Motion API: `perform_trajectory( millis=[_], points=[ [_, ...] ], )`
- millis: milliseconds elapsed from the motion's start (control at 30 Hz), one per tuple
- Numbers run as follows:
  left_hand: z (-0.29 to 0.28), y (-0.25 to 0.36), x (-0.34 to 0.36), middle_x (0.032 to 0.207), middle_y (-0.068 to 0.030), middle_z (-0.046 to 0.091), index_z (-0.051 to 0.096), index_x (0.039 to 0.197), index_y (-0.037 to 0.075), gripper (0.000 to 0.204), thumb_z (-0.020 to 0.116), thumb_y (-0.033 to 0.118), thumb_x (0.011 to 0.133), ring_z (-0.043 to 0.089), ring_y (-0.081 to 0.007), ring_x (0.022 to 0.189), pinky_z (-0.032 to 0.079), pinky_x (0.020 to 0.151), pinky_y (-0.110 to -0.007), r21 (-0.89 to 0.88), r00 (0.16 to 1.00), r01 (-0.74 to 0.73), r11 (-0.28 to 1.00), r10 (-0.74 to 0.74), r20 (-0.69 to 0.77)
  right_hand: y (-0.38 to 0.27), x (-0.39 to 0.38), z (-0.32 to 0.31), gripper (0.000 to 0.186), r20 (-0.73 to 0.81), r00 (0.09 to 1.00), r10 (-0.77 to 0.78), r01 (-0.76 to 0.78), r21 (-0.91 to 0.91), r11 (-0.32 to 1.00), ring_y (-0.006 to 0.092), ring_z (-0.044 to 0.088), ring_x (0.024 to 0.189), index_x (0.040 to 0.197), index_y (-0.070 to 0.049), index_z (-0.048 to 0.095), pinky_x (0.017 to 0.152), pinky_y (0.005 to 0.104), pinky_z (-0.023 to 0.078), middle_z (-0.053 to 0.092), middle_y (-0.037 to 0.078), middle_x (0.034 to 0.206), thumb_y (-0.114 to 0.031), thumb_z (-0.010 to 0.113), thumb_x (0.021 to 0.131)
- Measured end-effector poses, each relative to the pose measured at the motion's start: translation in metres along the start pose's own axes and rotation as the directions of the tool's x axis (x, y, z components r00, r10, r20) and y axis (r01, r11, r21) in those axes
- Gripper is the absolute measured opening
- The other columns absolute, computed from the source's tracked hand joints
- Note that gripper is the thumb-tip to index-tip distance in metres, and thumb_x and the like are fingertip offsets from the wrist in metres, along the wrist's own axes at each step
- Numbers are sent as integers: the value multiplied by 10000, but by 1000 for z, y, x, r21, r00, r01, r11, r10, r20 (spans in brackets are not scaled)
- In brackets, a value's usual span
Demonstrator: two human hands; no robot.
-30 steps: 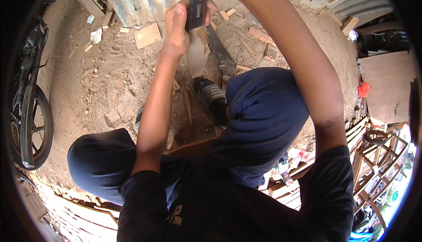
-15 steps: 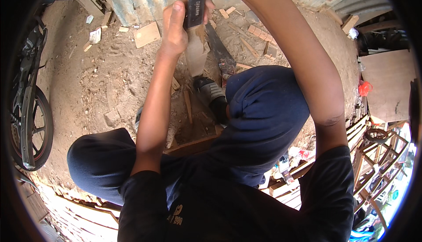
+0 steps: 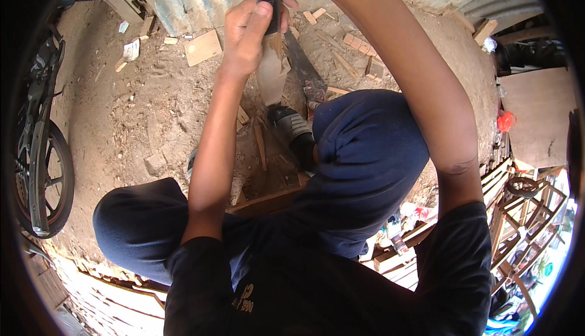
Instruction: The person sits on the ground and uses a chisel and wooden mallet to carve a small piece of wood. They repeatedly strike the chisel to remove wood shavings and occasionally inspect the carved piece.
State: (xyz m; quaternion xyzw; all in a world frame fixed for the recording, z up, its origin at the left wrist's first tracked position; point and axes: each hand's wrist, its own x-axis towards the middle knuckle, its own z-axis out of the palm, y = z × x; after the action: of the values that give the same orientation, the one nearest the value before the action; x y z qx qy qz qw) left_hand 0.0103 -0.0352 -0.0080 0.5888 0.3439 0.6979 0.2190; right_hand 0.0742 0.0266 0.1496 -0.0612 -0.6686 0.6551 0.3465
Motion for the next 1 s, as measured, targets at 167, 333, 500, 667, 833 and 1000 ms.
perform_trajectory(
  millis=[167,333,500,667,833,1000],
  points=[
    [-2,4,-1,746,-17,627,660,1118,29,508,407,468,1078,549,-117,699,438,661,-290,168,997,74,983,-79,23,-1,-2,4,730,-24,1000,20,-19,12,1000,63,293,397,849,-73,476,366,235,254,337,-62,518,-798,405,895],
    [-2,-1,1,778,-42,654,615,1145,27,457,397,425,1091,562,-128,721,446,677,-292,65,999,7,998,-5,-33,0,1,1,690,-56,997,46,-43,49,998,76,283,397,836,-73,471,368,256,240,336,-47,516,-756,406,911],
    [1,-4,-4,801,-70,659,588,1127,22,462,380,434,1098,583,-140,744,457,698,-295,42,1000,7,999,-6,-20,12,11,-7,650,-28,999,16,-14,62,998,93,293,387,825,-73,461,362,272,239,342,-30,513,-713,402,923],
    [-4,-6,-8,825,-85,616,523,1097,25,402,368,395,1112,590,-174,797,485,777,-342,151,997,49,987,-58,58,-13,-6,-4,710,53,998,-16,20,-78,997,143,447,492,956,-7,504,478,290,392,462,49,612,-707,386,947],
    [-9,-14,2,733,-51,599,539,1033,74,324,322,299,1121,593,-142,696,512,628,-317,260,990,-136,956,124,64,-75,-47,-12,732,-300,945,132,-225,-300,927,198,595,699,1141,46,528,693,350,514,584,120,793,-660,415,988],
    [-15,-19,3,841,-91,606,517,1067,31,289,358,266,1119,608,-177,797,499,758,-336,122,997,-71,990,68,28,-2,-175,-135,424,-523,852,20,-293,-446,846,195,681,832,1111,-35,674,786,345,547,685,100,893,-431,550,1021]
  ],
)
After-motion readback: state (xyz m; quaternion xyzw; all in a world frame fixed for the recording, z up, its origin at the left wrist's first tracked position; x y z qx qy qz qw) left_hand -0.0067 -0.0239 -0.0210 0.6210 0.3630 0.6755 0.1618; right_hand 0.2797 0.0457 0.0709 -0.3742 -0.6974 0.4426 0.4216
